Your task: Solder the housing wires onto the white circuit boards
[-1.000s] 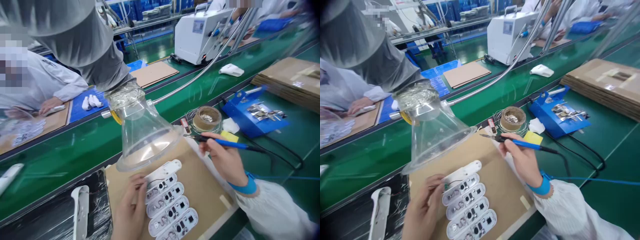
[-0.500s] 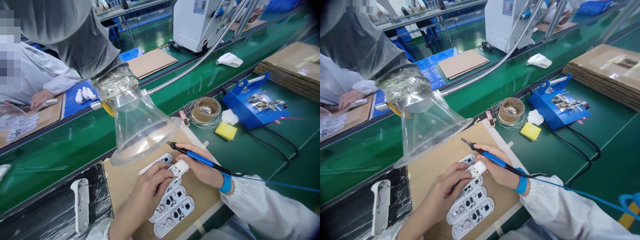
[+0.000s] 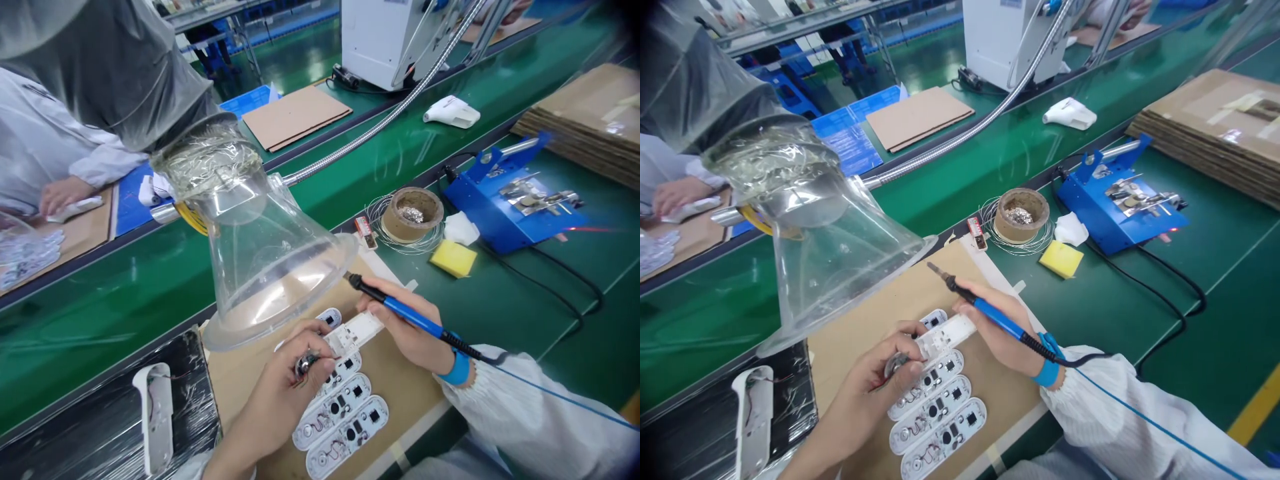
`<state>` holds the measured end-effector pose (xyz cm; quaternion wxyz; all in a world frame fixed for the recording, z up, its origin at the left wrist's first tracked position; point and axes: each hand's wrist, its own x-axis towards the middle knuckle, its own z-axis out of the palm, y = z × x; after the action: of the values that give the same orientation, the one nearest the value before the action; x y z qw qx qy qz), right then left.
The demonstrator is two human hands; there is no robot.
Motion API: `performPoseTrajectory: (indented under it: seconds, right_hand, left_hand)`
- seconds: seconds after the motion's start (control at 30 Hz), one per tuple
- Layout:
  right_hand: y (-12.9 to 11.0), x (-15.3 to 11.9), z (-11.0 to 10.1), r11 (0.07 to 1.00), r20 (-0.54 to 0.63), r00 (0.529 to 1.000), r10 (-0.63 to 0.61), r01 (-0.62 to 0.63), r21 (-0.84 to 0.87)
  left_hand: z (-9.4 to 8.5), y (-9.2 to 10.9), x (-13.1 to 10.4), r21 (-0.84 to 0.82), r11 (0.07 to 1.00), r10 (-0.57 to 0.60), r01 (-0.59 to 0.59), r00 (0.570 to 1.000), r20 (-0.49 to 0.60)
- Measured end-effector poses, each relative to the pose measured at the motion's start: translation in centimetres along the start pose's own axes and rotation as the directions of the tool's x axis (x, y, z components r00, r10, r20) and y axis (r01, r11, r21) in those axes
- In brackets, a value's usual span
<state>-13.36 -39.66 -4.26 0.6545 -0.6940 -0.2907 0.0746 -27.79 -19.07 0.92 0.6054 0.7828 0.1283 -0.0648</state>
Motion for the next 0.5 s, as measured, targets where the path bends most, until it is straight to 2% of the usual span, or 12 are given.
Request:
performPoseTrajectory:
  seconds: [0.13,0.2,0.33,0.5]
  right_hand:
    - [-0.2,0.9,-1.5,1.0,-0.201,0.98,0.014,-0.01,0.021]
    - [-0.1,0.9,-2.1,0.996,-0.217,0.976,0.021,0.0,0.094]
    - [0.4,0.0,-2.6,0.982,-0.171,0.984,0.059,-0.026,0.19]
    - [0.8,-0.7,-2.4,0.993,-0.137,0.988,0.073,-0.059,0.101]
  left_hand:
    - [0.4,-1.2,1.5,0.209,0.977,0.08,-0.032,0.972,-0.223]
    - [1.0,-1.9,2.3,0.349,0.937,0.138,-0.031,0.948,-0.288]
    - [2.6,-3.3,3.4,0.583,0.809,0.297,-0.075,0.908,-0.295]
    - [3.8,-4.4,3.8,0.708,0.7,0.398,-0.097,0.876,-0.272]
